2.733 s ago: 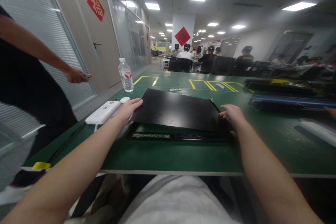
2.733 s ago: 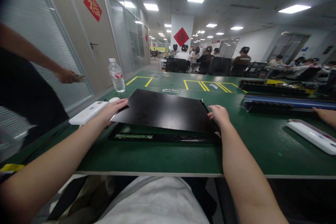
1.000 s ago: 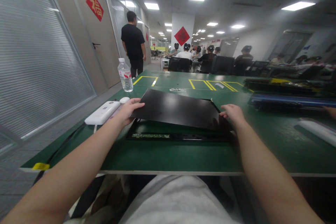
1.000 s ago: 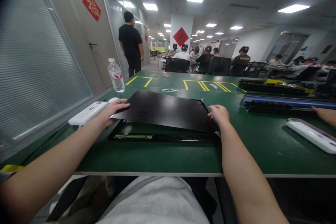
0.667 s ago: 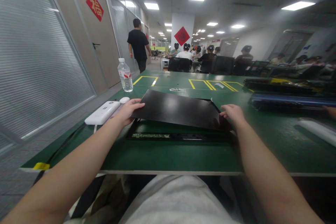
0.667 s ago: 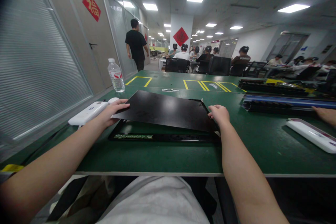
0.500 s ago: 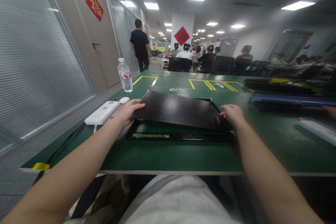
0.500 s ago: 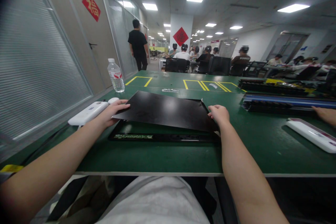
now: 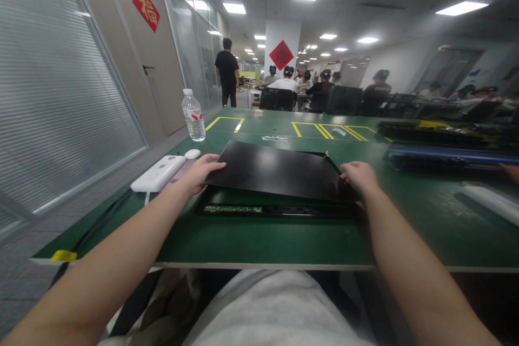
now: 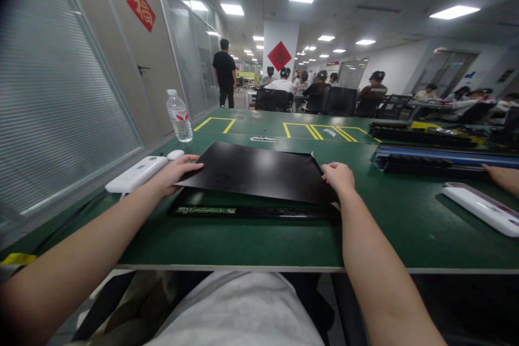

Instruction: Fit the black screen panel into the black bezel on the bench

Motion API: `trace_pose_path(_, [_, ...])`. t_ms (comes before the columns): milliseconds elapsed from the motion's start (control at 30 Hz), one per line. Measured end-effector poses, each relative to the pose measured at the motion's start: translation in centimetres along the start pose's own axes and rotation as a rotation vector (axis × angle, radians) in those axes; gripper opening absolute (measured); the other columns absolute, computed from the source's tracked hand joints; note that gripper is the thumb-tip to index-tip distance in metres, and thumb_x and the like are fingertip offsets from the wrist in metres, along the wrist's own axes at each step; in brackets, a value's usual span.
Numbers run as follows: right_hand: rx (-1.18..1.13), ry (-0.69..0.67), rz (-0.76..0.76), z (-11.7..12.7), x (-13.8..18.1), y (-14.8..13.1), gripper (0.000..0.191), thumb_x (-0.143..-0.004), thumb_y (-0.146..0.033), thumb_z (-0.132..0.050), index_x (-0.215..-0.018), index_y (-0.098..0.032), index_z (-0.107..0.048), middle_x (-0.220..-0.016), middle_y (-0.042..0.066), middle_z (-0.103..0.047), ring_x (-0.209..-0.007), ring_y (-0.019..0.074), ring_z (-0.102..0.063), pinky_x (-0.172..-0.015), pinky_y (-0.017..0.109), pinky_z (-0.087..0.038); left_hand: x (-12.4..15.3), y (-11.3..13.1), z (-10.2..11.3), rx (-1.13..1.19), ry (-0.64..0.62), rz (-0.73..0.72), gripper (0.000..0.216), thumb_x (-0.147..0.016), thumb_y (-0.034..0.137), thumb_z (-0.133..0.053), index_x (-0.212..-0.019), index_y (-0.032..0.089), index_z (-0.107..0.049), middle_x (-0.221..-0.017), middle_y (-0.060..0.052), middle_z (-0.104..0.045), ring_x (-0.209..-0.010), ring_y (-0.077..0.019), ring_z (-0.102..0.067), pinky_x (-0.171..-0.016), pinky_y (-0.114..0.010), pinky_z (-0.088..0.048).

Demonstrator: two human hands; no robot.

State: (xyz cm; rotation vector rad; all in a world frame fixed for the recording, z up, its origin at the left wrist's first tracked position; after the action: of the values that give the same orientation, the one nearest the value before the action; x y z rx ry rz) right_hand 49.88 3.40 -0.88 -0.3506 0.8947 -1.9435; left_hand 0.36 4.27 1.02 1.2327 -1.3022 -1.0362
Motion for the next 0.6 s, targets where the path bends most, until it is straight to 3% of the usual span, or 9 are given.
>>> trace_pose_path(600, [0.083,0.012,0.030,0.19,0.37,-0.57,0.016,-0.076,-0.032,-0.065,-0.083,-0.023,-0.076,-0.067,0.006,-0.073,-0.065,0.0214,-0.068,-0.061,0.028,-0.050,-0.72,-0.58,0.59,-0.115,-0.026,-0.065,0.059,-0.050,0.024,-0.094,-0.099,0.017,-0.063,-0.076,-0.004,-0.074,-0.062,-0.0205,-0.069,-0.054,-0.026,-0.050])
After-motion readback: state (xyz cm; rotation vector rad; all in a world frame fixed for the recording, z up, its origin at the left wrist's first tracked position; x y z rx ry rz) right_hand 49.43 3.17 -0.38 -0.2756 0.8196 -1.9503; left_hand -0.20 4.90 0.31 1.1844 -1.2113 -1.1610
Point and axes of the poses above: each hand's wrist, its own x-axis away from the middle knuckle, its own z-axis out of the back of the hand, y = z × x, the point moved 5 cm from there along -x, towards the middle knuckle
